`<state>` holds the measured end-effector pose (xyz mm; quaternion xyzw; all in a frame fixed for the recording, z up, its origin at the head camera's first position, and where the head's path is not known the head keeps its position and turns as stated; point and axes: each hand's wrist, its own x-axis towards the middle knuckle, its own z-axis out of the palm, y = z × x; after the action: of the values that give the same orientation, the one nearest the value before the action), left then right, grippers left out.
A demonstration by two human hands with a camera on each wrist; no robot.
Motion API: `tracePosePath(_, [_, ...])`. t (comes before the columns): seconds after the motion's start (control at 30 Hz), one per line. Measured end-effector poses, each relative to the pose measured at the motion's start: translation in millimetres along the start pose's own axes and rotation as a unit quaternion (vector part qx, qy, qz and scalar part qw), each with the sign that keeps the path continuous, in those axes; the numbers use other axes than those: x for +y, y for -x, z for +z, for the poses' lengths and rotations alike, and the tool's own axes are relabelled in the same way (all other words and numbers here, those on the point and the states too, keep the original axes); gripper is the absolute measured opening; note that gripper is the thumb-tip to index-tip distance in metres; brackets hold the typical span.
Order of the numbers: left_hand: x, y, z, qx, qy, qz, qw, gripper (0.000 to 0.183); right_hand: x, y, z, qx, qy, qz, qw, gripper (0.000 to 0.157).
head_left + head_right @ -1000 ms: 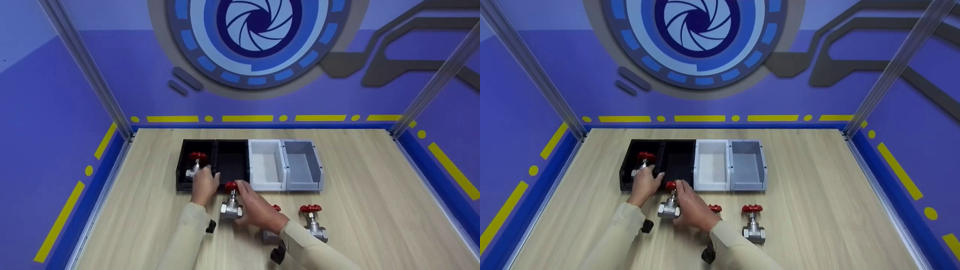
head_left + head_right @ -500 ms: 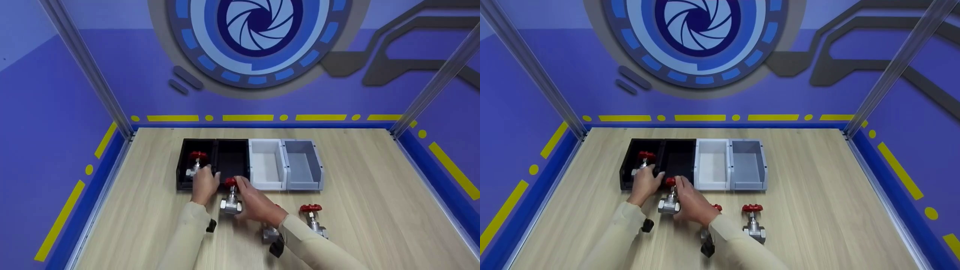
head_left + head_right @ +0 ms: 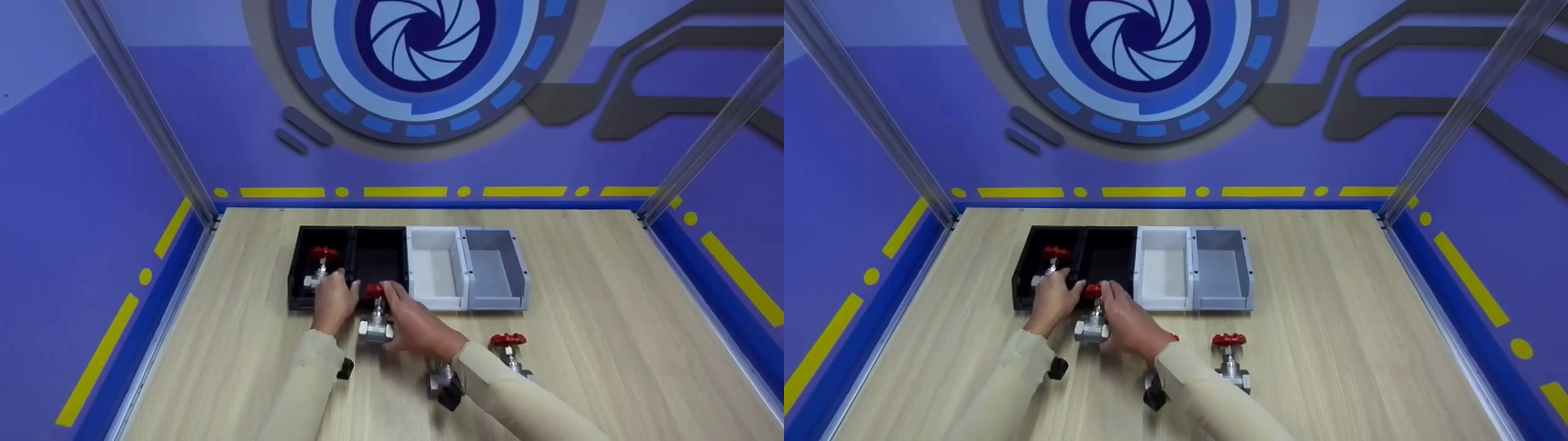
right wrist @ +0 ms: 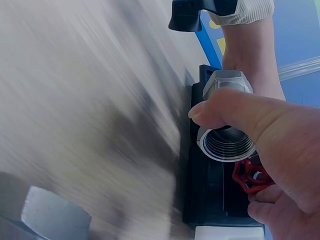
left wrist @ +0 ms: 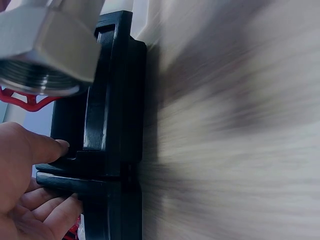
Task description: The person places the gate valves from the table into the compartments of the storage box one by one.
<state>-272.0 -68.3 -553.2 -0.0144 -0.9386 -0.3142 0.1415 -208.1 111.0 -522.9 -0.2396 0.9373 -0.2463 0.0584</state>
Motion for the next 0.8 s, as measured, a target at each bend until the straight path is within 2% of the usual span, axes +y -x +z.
tracePosePath(0.4, [0.7,-0.1,-0.5,0.000,0.003,-0.006,1.0000,0.023,1,-9,-2.3,0.011,0.016,-0.010,1.000,0.120])
tracePosePath(0.8, [-0.9,-1.0,1.1,0.003,-0.003,0.003,1.0000,0.024,7,-17,-5.4,0.015,0.009,-0.027,0.999,0.121])
